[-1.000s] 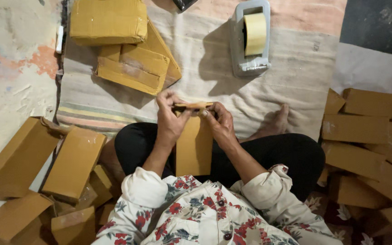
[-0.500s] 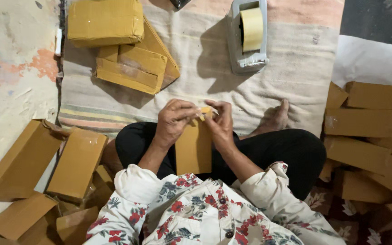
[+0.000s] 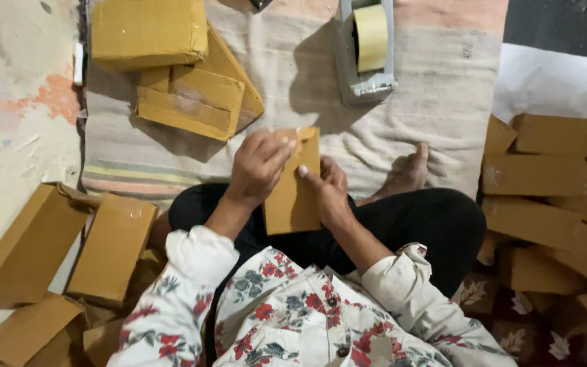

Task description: The person opens a smartwatch box, places the watch and its accessories into a cardboard shipping box, and seals the box with packing tape. The person repeats this process for multiple smartwatches, stacking the sealed boxes to the side.

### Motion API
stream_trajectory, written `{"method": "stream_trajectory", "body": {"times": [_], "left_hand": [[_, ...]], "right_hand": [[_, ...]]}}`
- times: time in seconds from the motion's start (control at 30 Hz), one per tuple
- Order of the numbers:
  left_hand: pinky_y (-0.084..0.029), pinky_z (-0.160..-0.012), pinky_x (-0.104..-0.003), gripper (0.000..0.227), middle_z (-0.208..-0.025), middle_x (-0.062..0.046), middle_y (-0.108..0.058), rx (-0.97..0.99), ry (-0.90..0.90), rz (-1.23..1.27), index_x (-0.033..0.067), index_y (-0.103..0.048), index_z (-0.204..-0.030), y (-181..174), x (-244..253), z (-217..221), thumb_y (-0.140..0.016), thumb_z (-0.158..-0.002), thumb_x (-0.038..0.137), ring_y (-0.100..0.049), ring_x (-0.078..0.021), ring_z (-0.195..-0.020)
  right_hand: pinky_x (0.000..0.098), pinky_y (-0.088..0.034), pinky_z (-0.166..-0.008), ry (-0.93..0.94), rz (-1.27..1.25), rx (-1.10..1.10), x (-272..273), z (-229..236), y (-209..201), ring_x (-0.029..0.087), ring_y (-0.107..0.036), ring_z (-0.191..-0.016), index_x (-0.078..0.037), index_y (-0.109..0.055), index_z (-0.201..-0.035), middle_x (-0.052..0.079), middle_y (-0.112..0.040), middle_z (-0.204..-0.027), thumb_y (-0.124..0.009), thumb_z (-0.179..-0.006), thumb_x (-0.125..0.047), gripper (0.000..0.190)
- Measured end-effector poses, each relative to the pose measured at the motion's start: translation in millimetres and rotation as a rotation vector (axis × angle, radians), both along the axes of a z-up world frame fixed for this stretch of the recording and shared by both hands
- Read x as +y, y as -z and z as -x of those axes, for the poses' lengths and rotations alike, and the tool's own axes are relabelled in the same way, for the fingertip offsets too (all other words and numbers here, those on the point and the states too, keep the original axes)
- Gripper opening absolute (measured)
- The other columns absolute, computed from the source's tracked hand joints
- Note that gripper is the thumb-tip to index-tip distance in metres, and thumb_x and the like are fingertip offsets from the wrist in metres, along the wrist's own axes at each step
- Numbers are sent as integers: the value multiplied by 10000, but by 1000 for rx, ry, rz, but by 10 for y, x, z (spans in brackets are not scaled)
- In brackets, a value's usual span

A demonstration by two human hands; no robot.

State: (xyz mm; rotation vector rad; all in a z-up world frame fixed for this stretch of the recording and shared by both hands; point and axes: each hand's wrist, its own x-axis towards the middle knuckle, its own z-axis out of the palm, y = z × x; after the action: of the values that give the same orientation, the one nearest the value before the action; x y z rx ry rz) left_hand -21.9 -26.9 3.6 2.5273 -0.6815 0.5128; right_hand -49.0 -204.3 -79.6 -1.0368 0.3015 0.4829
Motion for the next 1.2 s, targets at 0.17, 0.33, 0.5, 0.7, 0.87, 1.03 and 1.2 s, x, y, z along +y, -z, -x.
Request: {"method": "stream_trajectory", "body": {"times": [0.17, 0.33, 0.5, 0.7, 0.87, 1.03, 1.2], "left_hand": [[-521, -985, -456, 195, -1043, -104, -667, -114, -18, -25, 28, -710, -1027, 426, -112, -815, -696, -835, 62, -629, -328, -1117], [-526, -954, -421, 89, -1030, -110, -661, 107, -108, -102, 40, -696, -976, 942, -188, -1081, -666, -899, 71, -634, -309, -1119], [-519, -852, -461, 79, -946, -106, -641, 142, -129, -225, 73, -678, -817, 1285, -229, -907, -692, -807, 150, -643, -308, -1025], [-485, -893, -442, 227, -931, -89, -619, 260, -183, -60, 75, -666, -800, 1350, -189, -995, -697, -980, 209, -616, -284, -991], [-433, -924, -467, 174, -992, -103, -592, 194, -137, -73, 87, -661, -894, 1331, -179, -1101, -760, -871, 228, -551, -331, -1041], [-395, -989, -489, 288, -1173, -86, -552, 131, -245, -122, 90, -656, -1188, 1394, -355, -881, -732, -936, 208, -497, -328, -1124], [-279, -1142, -599, 682, -1299, -217, -483, 249, -313, -55, 6, -584, -1256, 1143, -558, -717, -749, -818, 502, -442, -434, -1250]], "right_hand": [[307, -562, -703, 141, 110, -43, 51, -805, 273, 164, -669, -774, 59, -667, -1122, 104, -725, -925, -737, -918, -108, 273], [350, -569, -626, 143, 219, 146, 166, -1074, 860, 202, -683, -718, 72, -672, -1049, 120, -723, -875, -771, -858, -115, 285], [375, -548, -595, 9, 572, -3, 116, -981, 1298, 208, -657, -706, 88, -704, -1012, 159, -730, -860, -785, -885, -204, 329], [391, -570, -675, -54, 662, -39, 65, -977, 1225, 258, -732, -761, 51, -719, -1029, 189, -752, -896, -732, -910, -252, 325], [423, -532, -753, -8, 1307, -583, -36, -664, 538, 337, -663, -867, -21, -750, -1017, 203, -673, -969, -784, -810, -255, 314], [383, -550, -826, 298, 947, -318, -740, -608, 71, 231, -662, -905, -29, -684, -1085, 105, -668, -1014, -684, -984, -234, 228], [465, -532, -872, 186, 1209, -582, -1196, -1476, 143, 361, -595, -986, -10, -764, -1085, 248, -602, -1110, -749, -1000, -307, 309]]}}
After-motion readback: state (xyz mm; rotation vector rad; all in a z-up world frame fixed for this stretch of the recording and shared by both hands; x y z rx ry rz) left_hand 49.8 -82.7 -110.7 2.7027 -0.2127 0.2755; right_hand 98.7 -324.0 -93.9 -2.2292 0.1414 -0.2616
